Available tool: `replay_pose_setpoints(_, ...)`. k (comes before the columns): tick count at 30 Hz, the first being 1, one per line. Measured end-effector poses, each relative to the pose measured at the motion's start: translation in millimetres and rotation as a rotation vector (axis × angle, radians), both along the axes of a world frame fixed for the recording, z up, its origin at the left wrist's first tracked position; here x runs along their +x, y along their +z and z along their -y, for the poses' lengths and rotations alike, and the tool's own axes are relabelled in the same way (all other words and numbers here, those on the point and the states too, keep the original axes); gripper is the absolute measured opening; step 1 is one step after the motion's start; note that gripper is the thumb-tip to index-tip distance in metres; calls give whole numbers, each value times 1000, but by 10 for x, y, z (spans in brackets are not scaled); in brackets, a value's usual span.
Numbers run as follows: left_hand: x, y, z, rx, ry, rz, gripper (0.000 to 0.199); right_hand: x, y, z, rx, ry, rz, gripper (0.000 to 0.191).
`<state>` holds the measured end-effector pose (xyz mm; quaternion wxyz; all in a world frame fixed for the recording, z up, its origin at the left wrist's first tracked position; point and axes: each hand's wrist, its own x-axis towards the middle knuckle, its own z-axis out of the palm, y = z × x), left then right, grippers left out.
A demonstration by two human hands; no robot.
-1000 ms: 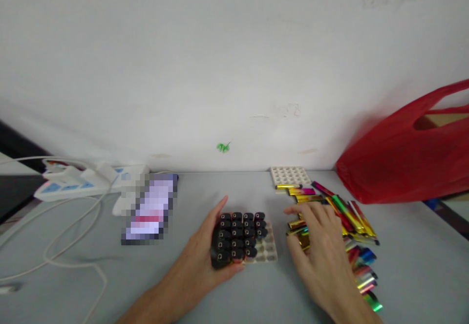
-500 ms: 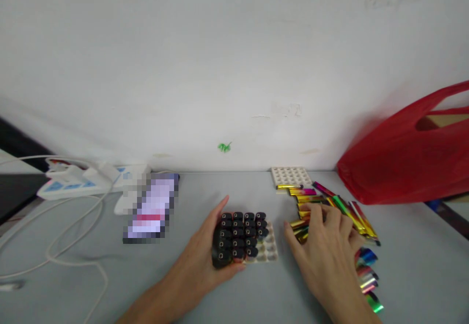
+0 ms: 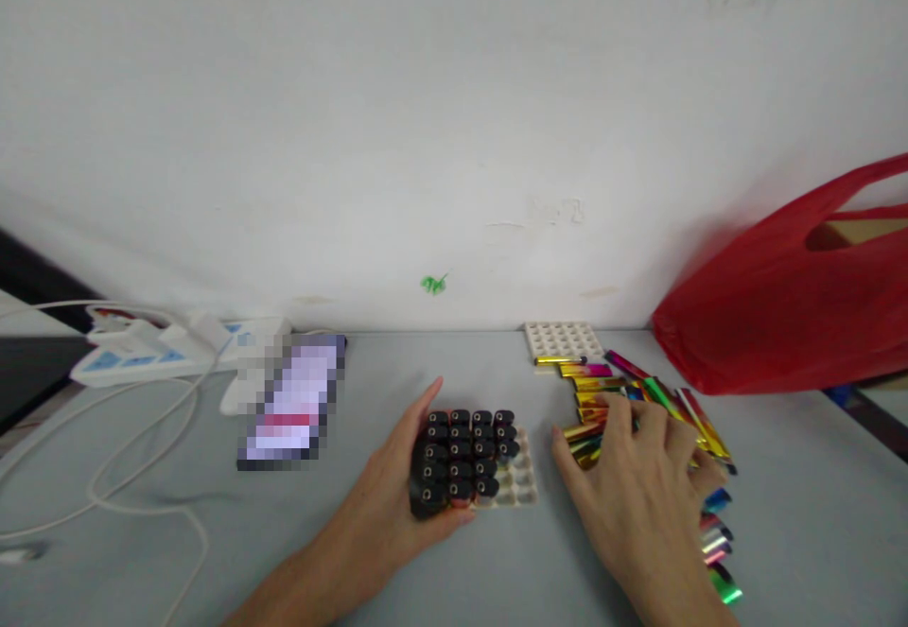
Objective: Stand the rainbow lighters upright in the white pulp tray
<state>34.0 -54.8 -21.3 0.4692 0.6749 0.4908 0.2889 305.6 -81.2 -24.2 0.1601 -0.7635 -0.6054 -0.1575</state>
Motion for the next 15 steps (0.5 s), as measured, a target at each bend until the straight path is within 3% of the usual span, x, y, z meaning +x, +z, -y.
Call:
replay_pose_setpoints(10,-6,-11,7,30,11,-6,120,-51,52,-12,79,16,-53,49)
replay_pose_setpoints(15,3,8,8,15,15,-11,118,-76,124,-25,216,173,-413,45)
